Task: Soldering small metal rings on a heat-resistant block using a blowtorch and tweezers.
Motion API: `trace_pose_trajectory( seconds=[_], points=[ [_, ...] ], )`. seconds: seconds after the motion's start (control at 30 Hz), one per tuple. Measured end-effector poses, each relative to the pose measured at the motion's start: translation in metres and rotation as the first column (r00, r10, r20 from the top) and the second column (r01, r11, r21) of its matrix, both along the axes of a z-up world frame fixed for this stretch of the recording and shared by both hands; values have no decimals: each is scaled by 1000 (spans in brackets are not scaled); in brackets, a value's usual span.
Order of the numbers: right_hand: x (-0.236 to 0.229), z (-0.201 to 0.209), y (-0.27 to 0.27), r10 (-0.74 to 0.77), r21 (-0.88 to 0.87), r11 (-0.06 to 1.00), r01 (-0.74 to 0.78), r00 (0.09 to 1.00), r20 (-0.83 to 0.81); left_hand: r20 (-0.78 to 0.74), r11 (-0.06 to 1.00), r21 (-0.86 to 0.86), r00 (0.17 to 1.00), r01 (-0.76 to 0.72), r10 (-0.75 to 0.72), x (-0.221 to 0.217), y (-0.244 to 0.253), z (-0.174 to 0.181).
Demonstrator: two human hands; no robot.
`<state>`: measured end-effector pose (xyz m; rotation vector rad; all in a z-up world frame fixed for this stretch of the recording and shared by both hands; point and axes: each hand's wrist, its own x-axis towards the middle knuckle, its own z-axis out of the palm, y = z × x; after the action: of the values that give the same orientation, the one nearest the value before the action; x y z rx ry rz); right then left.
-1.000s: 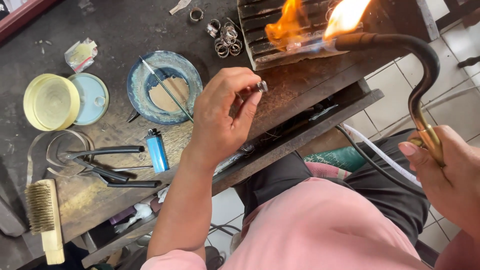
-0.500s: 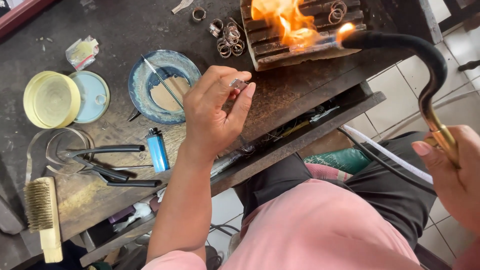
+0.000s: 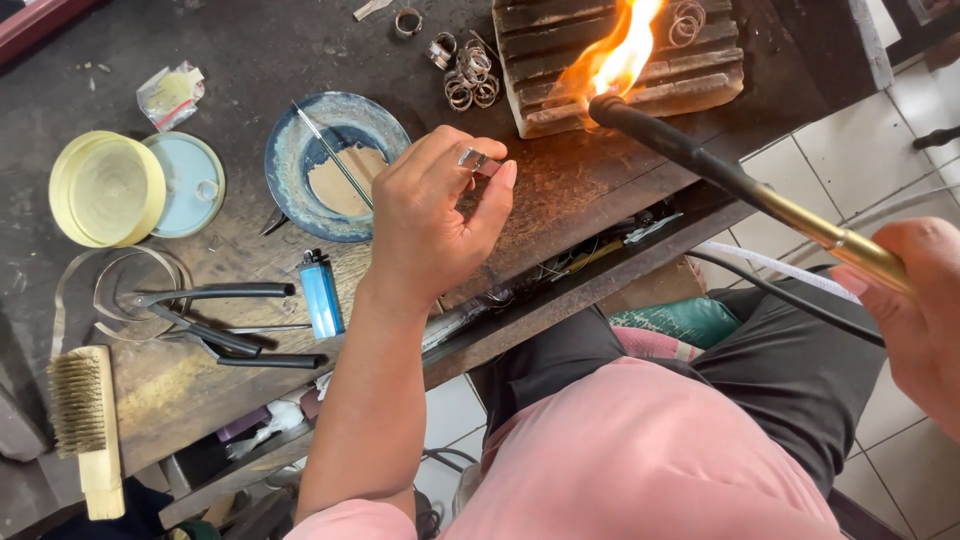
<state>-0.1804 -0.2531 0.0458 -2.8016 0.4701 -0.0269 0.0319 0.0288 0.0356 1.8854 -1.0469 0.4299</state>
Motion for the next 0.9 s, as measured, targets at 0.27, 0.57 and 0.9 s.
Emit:
trace_pose_trajectory(
  seconds=[0.27, 0.57, 0.9],
  points=[
    [8, -6, 4, -129, -68, 990, 123, 987, -98, 10, 1000, -6, 1000, -2, 2, 1, 0, -2],
    [14, 4, 22, -121, -281, 956, 88, 987, -103, 33, 1000, 14, 999, 19, -19, 2, 0, -2],
    [7, -3, 12, -198, -131, 975, 179, 968, -155, 47, 1000, 6, 999, 26, -26, 1, -1, -2]
  ],
)
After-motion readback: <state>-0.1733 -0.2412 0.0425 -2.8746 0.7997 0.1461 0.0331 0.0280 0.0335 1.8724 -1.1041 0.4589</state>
